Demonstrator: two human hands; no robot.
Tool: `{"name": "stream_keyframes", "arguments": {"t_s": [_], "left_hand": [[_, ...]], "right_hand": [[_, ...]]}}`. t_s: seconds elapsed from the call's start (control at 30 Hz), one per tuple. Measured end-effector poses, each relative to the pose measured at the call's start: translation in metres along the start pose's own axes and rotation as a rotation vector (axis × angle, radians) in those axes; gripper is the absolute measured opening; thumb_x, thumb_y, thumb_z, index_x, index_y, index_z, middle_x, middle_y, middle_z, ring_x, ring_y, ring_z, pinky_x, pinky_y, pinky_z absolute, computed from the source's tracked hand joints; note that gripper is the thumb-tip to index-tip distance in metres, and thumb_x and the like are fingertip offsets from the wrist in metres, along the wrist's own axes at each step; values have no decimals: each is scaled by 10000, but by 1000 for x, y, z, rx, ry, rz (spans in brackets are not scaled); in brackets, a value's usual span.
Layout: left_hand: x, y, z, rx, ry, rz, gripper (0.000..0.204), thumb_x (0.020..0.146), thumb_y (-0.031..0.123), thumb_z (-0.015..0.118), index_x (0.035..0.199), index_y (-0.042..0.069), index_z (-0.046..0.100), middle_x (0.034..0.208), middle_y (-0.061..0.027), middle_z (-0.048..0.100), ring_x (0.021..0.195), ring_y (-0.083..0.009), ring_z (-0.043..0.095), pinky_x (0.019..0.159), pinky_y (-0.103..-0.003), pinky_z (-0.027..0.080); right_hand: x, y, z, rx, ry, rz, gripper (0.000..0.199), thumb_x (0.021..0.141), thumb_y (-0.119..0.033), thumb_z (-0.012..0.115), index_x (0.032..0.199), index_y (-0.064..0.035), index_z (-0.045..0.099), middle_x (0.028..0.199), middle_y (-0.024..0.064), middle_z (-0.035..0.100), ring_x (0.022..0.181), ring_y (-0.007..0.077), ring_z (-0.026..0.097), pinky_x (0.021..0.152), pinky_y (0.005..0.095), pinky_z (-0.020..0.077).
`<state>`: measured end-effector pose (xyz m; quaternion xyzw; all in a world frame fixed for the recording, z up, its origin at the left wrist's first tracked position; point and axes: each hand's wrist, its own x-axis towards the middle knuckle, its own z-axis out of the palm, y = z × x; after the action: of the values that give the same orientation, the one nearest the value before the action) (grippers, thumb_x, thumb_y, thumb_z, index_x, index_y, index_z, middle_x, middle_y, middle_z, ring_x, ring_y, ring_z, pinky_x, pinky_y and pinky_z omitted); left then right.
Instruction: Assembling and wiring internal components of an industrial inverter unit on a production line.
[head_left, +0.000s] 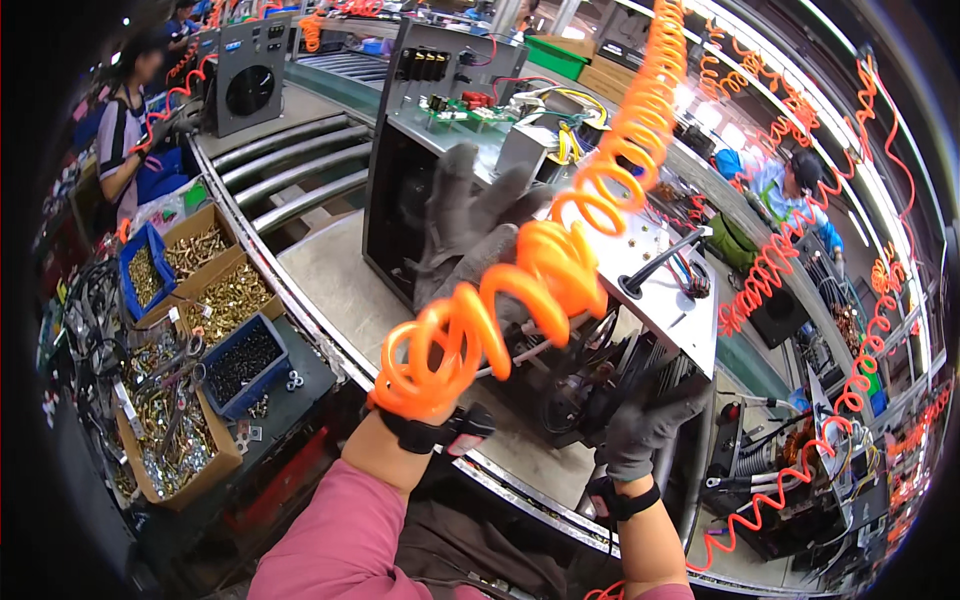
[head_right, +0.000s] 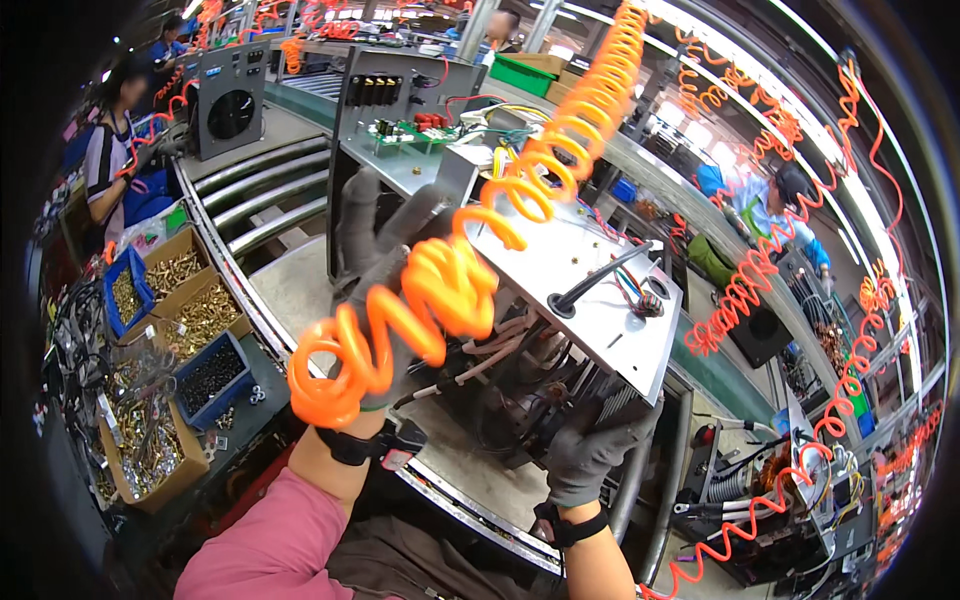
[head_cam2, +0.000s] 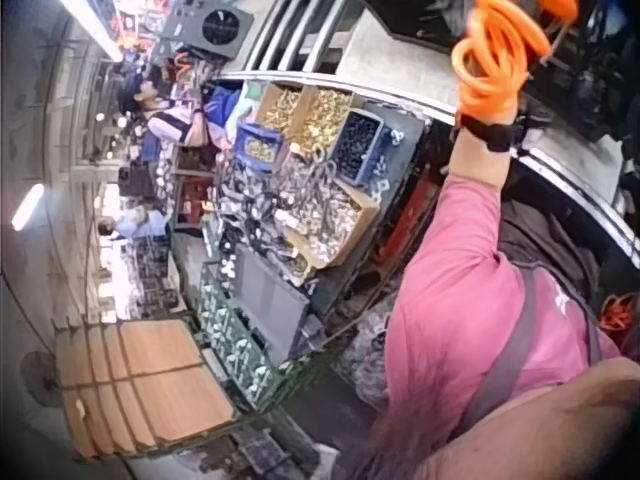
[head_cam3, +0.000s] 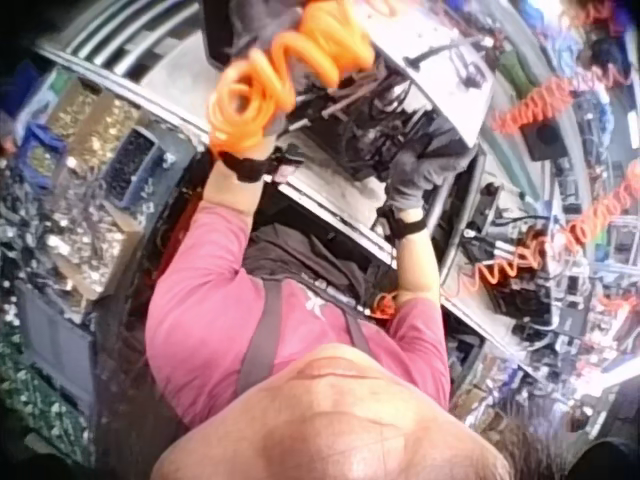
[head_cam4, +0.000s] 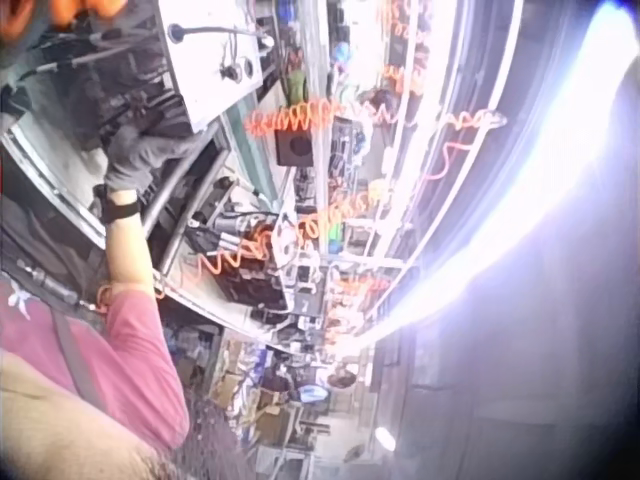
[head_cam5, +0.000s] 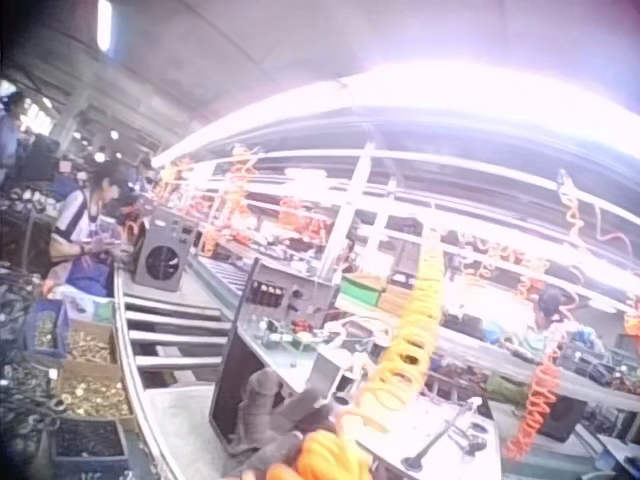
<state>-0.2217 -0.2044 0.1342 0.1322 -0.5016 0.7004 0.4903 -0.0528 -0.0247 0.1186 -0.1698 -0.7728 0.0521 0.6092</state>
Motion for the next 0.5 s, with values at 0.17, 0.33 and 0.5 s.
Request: {"name": "stream_keyframes", "arguments": {"t_s": [0.17, 0.33, 0.5], "left_hand": [[6, -21, 5, 259, 37, 74, 441, 1008, 189, 451, 1430, 65, 416, 1368, -126, 501, 1185, -194, 528, 913, -349, 472], [2, -30, 9, 317, 57, 84, 437, 1012, 206, 436, 1424, 61, 419, 1378, -132, 499, 1211, -197, 516, 954, -364, 453], [-2, -40, 21, 370, 69, 79, 436, 1015, 224, 422, 1418, 56, 422, 1388, -139, 496, 1237, -200, 504, 996, -379, 433]], "right_hand": [[6, -11, 18, -186, 3, -185, 788, 883, -39, 596, 1484, 106, 108, 1425, 344, 330, 1310, 469, 401, 1112, 493, 317], [2, -24, 53, -251, -27, -267, 940, 813, -179, 718, 1470, 120, 117, 1394, 334, 348, 1258, 477, 407, 1068, 534, 336], [3, -51, 88, 197, -303, -143, 862, 842, -234, 700, 1491, 38, 204, 1389, 262, 437, 1268, 396, 451, 1082, 453, 348]]}}
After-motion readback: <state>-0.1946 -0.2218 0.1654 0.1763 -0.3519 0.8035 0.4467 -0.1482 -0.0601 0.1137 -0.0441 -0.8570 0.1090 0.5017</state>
